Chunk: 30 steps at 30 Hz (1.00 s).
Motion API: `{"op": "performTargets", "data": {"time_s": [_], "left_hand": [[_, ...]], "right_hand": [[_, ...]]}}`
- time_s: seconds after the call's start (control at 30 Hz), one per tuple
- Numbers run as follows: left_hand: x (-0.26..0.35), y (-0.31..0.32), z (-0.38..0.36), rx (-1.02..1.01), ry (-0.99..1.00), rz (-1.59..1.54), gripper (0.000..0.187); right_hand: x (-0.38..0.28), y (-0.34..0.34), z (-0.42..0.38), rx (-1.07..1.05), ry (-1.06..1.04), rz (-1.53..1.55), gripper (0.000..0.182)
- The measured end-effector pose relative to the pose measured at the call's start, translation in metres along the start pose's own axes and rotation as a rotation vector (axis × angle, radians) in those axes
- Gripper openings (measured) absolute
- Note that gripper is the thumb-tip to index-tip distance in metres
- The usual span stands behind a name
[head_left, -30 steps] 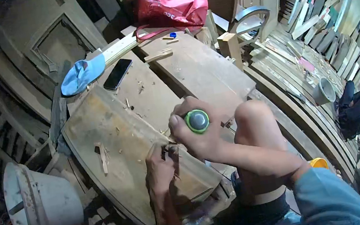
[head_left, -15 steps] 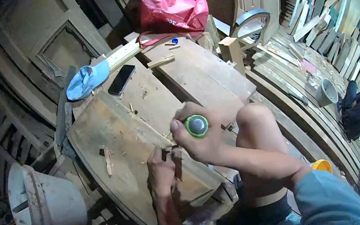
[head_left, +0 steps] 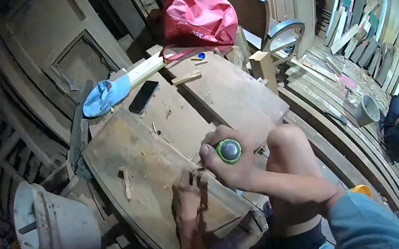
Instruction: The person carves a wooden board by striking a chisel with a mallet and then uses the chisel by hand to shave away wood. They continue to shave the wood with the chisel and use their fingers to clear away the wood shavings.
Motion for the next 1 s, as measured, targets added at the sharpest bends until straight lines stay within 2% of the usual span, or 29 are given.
{"op": "performTargets", "data": {"time_s": [0.03, 0.07, 0.13, 0.17, 0.27, 0.33, 0.4, 0.43, 0.53, 0.57, 0.6, 0.67, 0.7, 0.8, 0.87, 0.93, 0.97, 1.0], "left_hand": [[0.004, -0.001, 0.0, -0.014, 0.002, -0.005, 0.02], [0.002, 0.001, -0.002, -0.02, -0.001, -0.007, 0.02], [-0.012, 0.005, -0.002, -0.022, -0.132, -0.107, 0.018], [0.0, 0.001, 0.001, -0.043, -0.047, -0.028, 0.016], [-0.002, 0.005, -0.003, -0.109, -0.154, -0.083, 0.015], [0.001, 0.002, -0.005, -0.092, -0.12, -0.016, 0.015], [-0.007, -0.001, -0.006, -0.072, -0.237, -0.029, 0.016], [-0.003, -0.002, 0.0, -0.031, -0.122, -0.191, 0.017], [0.001, -0.002, 0.0, -0.035, -0.082, -0.11, 0.016], [0.001, -0.001, -0.001, -0.042, -0.047, -0.039, 0.016], [-0.001, 0.001, -0.004, -0.043, -0.06, -0.045, 0.016], [-0.02, 0.007, -0.009, -0.129, -0.3, -0.126, 0.015], [-0.011, 0.003, -0.005, -0.121, -0.11, 0.002, 0.015], [-0.004, 0.002, -0.004, -0.111, -0.099, -0.06, 0.016], [-0.003, 0.004, -0.006, -0.102, -0.073, -0.044, 0.016], [0.003, 0.003, -0.002, -0.154, -0.279, -0.026, 0.015], [0.006, 0.002, 0.0, -0.131, -0.153, -0.006, 0.015], [0.005, 0.003, 0.001, -0.129, -0.148, -0.006, 0.015]], "right_hand": [[0.001, 0.001, 0.0, -0.033, -0.088, -0.081, 0.014], [-0.001, 0.0, 0.0, -0.031, -0.082, -0.085, 0.014], [0.0, 0.003, 0.004, -0.045, -0.01, -0.052, 0.014], [0.006, 0.002, 0.002, -0.047, 0.082, -0.017, 0.015], [0.006, 0.001, 0.001, -0.004, 0.122, 0.052, 0.015], [0.006, -0.001, -0.001, 0.011, 0.1, 0.038, 0.016], [0.011, 0.002, -0.001, 0.017, 0.154, 0.054, 0.017], [0.009, 0.003, 0.003, 0.021, 0.122, 0.082, 0.017], [-0.005, 0.001, 0.003, 0.009, 0.101, 0.038, 0.016], [-0.005, 0.002, 0.002, 0.004, 0.172, 0.17, 0.015], [0.0, 0.001, 0.0, -0.001, 0.184, 0.164, 0.015], [0.0, 0.007, 0.0, -0.093, 0.014, -0.072, 0.014], [0.002, 0.01, -0.001, -0.062, 0.045, 0.003, 0.013], [-0.012, 0.006, 0.003, -0.042, -0.008, -0.042, 0.013], [-0.005, 0.006, 0.0, -0.033, 0.034, 0.07, 0.014], [-0.005, 0.011, -0.001, -0.144, -0.071, -0.137, 0.014], [-0.005, 0.012, -0.001, -0.14, -0.091, -0.128, 0.013], [-0.008, 0.011, 0.0, -0.139, -0.097, -0.127, 0.013]]}}
Point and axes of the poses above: each hand's wrist, its own z-axis towards the middle knuckle, its own y-axis out of the palm, x = y × z, the point moved 7 cm from there along z, towards the middle knuckle, and after that the axes turned 3 degrees about -z, right-handed, at the moved point
